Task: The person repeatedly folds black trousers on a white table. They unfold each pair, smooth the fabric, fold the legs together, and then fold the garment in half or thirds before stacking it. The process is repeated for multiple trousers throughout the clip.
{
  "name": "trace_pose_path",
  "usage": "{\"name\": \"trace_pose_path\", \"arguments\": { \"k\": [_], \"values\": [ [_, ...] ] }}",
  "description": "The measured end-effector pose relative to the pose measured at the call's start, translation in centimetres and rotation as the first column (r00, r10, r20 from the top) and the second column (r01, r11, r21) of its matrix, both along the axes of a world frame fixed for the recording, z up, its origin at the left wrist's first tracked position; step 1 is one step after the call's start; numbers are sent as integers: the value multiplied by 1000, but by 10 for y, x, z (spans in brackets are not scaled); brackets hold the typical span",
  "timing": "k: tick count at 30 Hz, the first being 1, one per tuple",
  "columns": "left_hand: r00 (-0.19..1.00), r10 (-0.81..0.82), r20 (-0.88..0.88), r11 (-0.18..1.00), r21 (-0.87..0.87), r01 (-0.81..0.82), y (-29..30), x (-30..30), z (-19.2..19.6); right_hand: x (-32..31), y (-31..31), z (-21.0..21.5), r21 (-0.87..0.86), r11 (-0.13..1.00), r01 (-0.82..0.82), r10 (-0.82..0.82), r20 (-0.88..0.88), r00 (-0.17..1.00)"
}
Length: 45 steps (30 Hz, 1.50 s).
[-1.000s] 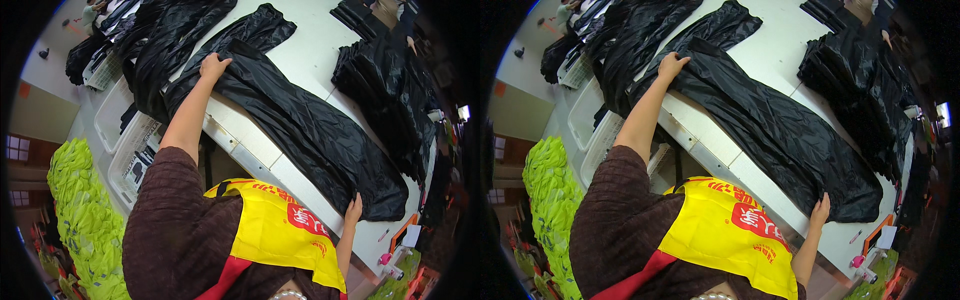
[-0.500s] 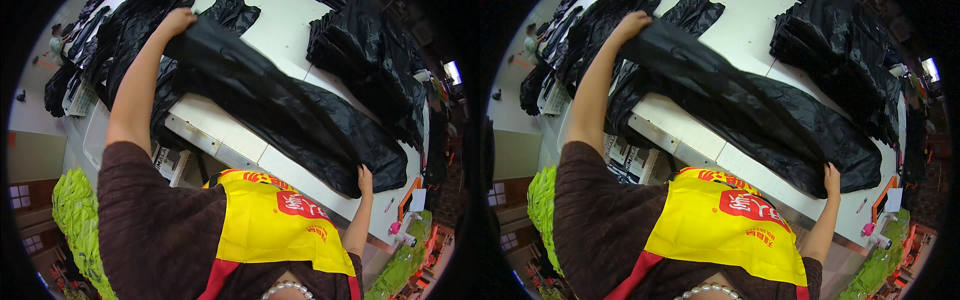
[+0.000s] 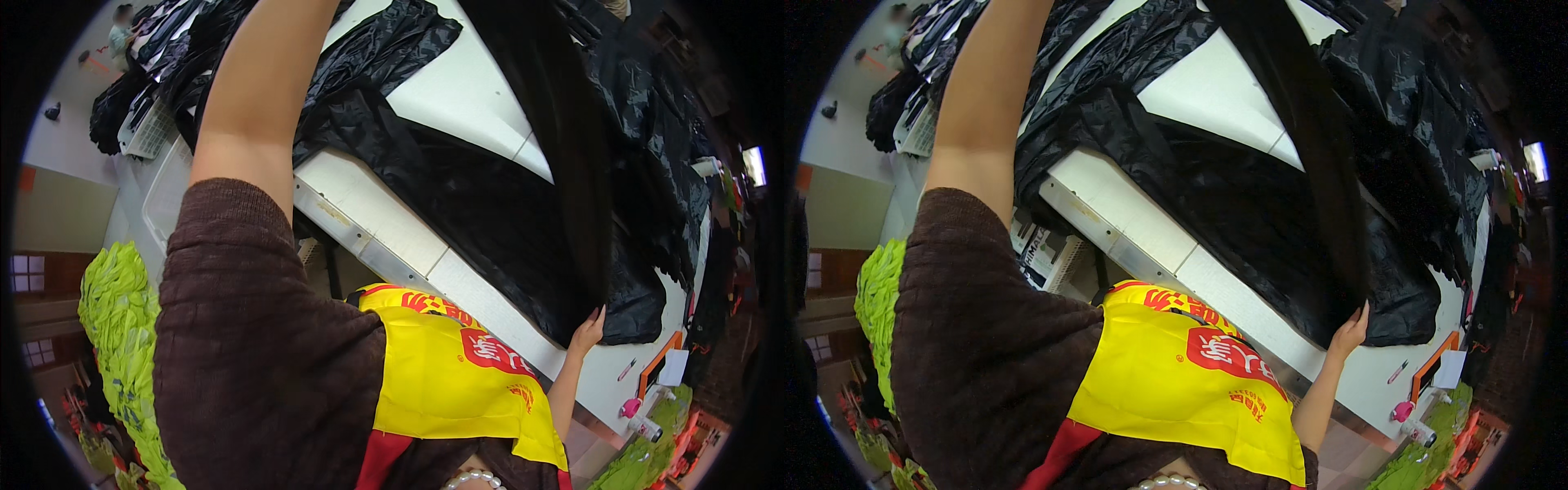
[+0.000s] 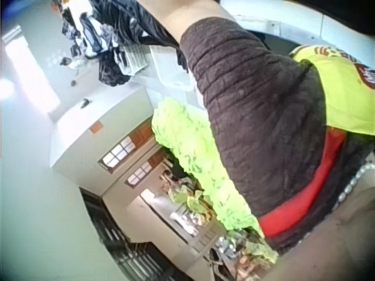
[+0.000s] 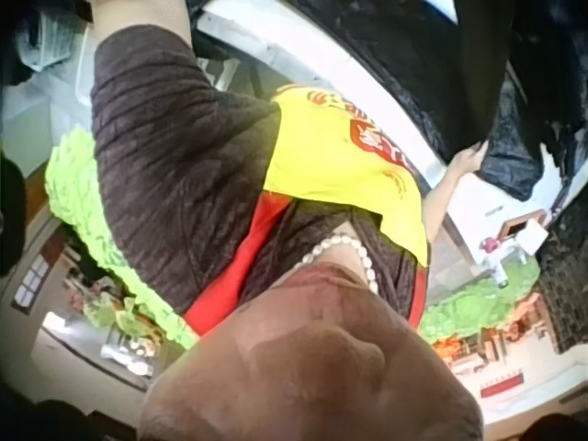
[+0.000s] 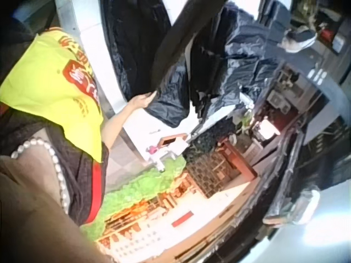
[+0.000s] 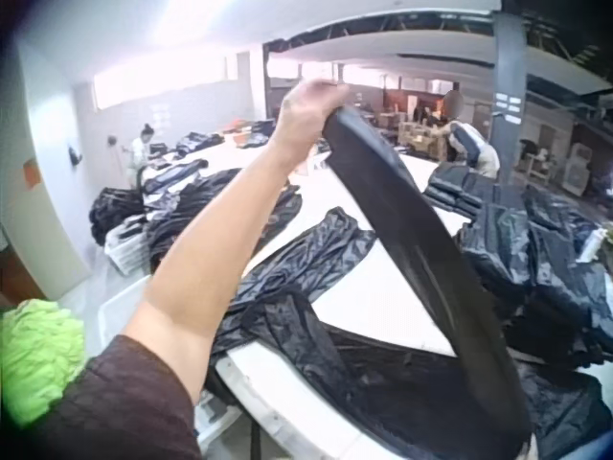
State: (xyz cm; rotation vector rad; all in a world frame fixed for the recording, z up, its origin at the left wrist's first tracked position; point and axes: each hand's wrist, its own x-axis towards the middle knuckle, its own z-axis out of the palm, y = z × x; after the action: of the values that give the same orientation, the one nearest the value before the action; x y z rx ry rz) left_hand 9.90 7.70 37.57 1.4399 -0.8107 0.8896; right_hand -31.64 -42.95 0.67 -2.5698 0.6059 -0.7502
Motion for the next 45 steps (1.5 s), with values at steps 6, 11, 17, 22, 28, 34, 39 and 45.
{"name": "trace_pose_path", "arguments": {
  "k": [6, 11, 17, 22, 28, 34, 39, 45],
  "values": [
    [824, 405, -396, 914, 210, -348, 128, -20, -202, -4, 23, -10, -181, 873, -453, 376, -340, 862],
    [77, 237, -968, 922, 199, -333, 163, -46, -303, -2, 29, -8, -146, 926, -348, 264, -411, 873],
    [-29, 565, -824, 819, 565, -99, 165, -65, -283, -7, 28, -14, -186, 918, -351, 250, -414, 875],
    [-115, 588, -800, 809, 582, 88, 170, -52, -256, -6, 35, -20, -238, 915, -325, 221, -377, 899],
    [339, 215, -916, 966, 250, 61, 130, -13, -195, -6, 41, -29, -276, 921, -274, 191, -291, 937],
    [313, 232, -921, 966, 255, 33, 120, -3, -246, -6, 40, -31, -286, 926, -246, 166, -278, 946],
    [295, 633, -716, 751, 660, -7, 133, -21, -303, -8, 39, -34, -297, 926, -234, 151, -276, 949],
    [213, 544, -811, 815, 572, 94, 124, -29, -307, -7, 40, -33, -278, 935, -222, 149, -264, 953]
  ]
}}
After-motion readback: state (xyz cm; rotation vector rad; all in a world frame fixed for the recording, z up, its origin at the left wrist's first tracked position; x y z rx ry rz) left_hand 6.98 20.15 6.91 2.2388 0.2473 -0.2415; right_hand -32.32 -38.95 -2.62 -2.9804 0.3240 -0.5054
